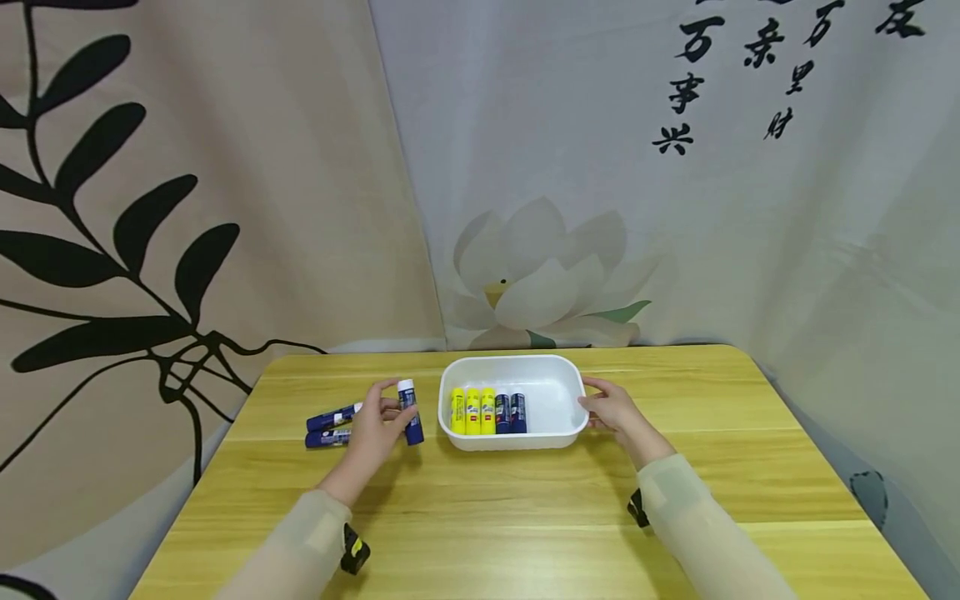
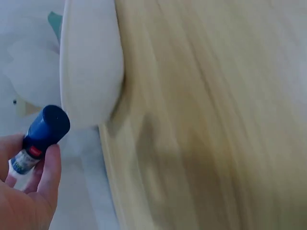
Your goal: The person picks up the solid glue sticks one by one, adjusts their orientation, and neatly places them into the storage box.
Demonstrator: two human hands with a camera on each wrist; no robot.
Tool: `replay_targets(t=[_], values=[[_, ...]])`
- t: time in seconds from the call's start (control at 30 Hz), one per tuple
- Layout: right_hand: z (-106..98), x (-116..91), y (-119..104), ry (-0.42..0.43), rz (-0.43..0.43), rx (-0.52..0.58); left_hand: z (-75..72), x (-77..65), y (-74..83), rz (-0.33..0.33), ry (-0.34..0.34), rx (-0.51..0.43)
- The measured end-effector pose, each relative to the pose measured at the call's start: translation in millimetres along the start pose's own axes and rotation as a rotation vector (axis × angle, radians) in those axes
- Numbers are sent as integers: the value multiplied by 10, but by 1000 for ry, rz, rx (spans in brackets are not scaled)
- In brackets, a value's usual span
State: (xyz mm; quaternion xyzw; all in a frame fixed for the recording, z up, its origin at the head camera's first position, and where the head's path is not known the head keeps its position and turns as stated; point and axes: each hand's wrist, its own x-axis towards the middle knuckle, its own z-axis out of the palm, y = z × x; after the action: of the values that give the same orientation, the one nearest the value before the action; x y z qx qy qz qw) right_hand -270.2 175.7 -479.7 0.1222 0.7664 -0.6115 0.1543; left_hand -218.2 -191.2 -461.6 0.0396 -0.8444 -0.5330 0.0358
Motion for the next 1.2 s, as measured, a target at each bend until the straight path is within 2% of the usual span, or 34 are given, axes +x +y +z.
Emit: replay_targets(t=[0.13, 0.3, 0.5, 0.67, 0.87, 1.03, 1.2], values=[[-10, 3, 4, 4, 5, 2, 190, 50, 127, 81, 48, -15], [-14, 10, 17, 9, 9, 1, 497, 112, 256, 174, 97, -16], [-21, 16, 40, 12, -4, 9, 912, 123, 400, 222, 104, -50], [-14, 22, 35, 11, -6, 11, 1196, 110, 458, 220, 72, -35], [-10, 20, 25, 19, 0, 5, 1450, 128, 586, 180, -20, 20], [-17, 2, 19, 16, -2, 11, 1631, 160, 665, 155, -78, 118], [-22, 0, 16, 6, 4, 23, 1786, 199, 649, 125, -93, 217]])
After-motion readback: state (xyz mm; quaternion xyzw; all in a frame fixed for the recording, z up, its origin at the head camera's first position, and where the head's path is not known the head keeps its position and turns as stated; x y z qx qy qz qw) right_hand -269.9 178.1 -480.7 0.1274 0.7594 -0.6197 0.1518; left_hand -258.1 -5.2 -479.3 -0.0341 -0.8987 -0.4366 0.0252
